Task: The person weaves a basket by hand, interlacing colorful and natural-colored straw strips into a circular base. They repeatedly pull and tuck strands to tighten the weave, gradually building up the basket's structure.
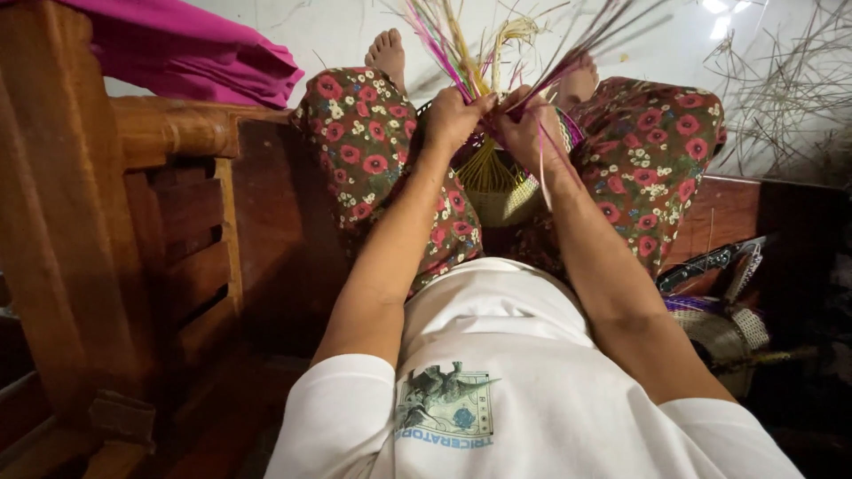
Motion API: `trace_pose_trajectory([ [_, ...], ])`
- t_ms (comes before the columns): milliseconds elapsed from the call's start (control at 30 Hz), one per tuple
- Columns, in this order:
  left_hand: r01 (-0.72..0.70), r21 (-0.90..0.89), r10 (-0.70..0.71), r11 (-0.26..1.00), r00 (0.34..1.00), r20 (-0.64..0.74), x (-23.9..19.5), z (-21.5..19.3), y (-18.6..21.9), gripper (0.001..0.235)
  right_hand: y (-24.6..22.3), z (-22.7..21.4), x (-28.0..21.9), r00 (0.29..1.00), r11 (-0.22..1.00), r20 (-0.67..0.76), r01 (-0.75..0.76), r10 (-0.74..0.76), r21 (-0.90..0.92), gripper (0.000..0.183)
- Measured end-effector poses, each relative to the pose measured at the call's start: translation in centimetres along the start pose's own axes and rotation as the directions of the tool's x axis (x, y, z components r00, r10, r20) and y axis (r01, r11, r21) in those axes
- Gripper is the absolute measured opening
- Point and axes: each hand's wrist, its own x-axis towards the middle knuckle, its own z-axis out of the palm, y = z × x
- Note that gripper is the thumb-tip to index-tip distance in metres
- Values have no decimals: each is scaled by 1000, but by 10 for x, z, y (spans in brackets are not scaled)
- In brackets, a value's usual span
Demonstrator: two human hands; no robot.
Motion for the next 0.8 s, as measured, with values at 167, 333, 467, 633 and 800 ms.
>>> trace_pose_trajectory([
  [167, 116, -433, -77, 894, 991, 106, -33, -22, 32, 40, -9, -2, 4, 988, 966, -61, -128, 145, 227, 8],
  [333, -161, -506, 121, 847, 986, -113, -26, -22, 21, 43, -9, -16, 17, 954, 972, 188, -237, 232, 4, 15],
  [467, -300, -696, 224, 652, 954, -201, 12, -32, 5, 55, -17, -23, 37, 838, 910, 365, -329, 405, -254, 14],
  [633, -104, -680, 89, 726, 994, -57, 0, -69, 18, 95, -1, -19, 43, 858, 924, 436, -109, 273, -366, 13],
  [800, 122, -846, 200, 519, 945, 259, -11, -71, 3, 55, 10, -22, 32, 908, 974, 403, -24, 115, -224, 37],
])
